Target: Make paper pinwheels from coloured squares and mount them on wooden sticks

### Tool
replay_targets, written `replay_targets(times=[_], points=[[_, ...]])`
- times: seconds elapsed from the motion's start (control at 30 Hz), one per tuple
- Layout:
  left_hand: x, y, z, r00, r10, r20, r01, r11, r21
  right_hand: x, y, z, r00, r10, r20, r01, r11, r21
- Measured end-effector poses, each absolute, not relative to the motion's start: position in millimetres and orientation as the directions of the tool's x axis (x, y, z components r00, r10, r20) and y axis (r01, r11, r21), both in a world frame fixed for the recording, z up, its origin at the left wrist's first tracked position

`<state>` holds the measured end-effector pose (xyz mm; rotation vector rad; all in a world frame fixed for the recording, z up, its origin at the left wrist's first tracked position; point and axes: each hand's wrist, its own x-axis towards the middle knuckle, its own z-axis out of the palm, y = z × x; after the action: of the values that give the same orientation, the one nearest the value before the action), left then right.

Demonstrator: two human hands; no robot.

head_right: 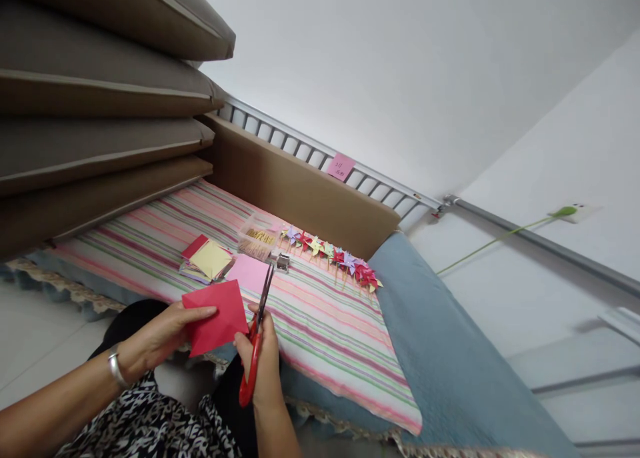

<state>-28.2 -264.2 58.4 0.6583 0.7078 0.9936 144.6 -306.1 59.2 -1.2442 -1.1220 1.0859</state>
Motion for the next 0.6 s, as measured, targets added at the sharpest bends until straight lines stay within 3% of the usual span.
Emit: replay_targets(times=[0.43, 0.6], points=[[-30.0, -268.5, 67.3, 0.167, 0.944, -0.286, -0.533, 0.33, 0.779, 149.0, -302.4, 57.5, 0.276, 0.958, 0.079, -0.013, 0.086, -0.996], [-29.1, -265.0, 65.9, 0.119, 0.954, -0.274, -0.618, 0.287, 0.732, 134.5, -335.2, 55.9, 0.067, 0.996, -0.061, 0.055, -0.065, -0.996]])
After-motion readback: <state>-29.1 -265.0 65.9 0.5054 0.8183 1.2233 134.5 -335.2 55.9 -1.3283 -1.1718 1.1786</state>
